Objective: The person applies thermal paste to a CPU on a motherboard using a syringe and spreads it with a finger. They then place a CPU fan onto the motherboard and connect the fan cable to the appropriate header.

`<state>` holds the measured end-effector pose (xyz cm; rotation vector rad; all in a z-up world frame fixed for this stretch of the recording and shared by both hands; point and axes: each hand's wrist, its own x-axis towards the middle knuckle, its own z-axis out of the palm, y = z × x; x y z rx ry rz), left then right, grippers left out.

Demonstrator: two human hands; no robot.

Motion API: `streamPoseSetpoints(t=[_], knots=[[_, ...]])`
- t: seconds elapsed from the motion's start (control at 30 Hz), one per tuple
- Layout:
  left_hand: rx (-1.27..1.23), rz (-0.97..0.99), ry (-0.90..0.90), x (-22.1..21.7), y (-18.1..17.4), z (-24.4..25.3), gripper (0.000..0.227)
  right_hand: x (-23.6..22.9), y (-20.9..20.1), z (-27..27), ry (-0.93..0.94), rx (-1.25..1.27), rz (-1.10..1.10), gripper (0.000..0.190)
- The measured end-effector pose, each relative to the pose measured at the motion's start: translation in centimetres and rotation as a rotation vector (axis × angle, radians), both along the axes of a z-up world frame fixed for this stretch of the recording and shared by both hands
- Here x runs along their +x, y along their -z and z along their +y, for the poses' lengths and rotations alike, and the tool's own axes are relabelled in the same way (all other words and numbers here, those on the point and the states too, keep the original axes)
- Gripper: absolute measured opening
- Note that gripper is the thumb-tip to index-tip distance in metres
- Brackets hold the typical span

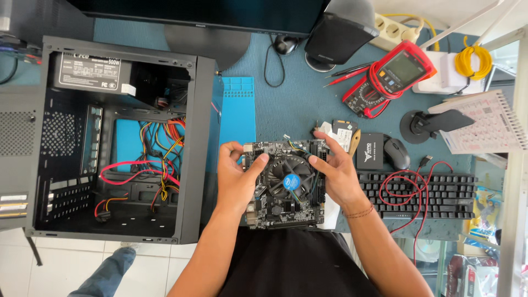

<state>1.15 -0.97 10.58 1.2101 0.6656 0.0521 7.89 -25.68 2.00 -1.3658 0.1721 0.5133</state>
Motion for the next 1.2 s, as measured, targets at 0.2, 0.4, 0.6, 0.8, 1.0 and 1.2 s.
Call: streamPoseSetpoints(t=[0.2,0.4,0.6,0.8,1.0,1.2], knots=[[0.021,0.121,0.156,0.6,-1.4,0.8,0.065,0.7,-1.7,0.2,0.049,-0.032,0.015,0.058],[-0.045,0.015,0.224,0.8,-3.9,0.2,0.066,0.9,-6.4,1.7,0.044,-0.121,0.001,0.055],[-0.01,-0.044,0.234,0.7,-5.8,0.7,0.05,1.1,-7.9,1.7,0.031,-0.126,0.005,0.051],[-0.047,0.018,0.184,0.4,-6.1,1.0,0.049,0.0,-9.6,2.3,0.039,-0.13,-0.05,0.048],[-0.076,-0.001,0.177,-0.8,-5.1,0.8,0.057,-1.6,-12.7,4.3,0.102,-0.099,-0.072,0.049],[-0.079,-0.034,0.223,-1.9,-4.8,0.9,0.058,-2.7,-13.2,3.9,0.034,-0.094,-0.097,0.051]])
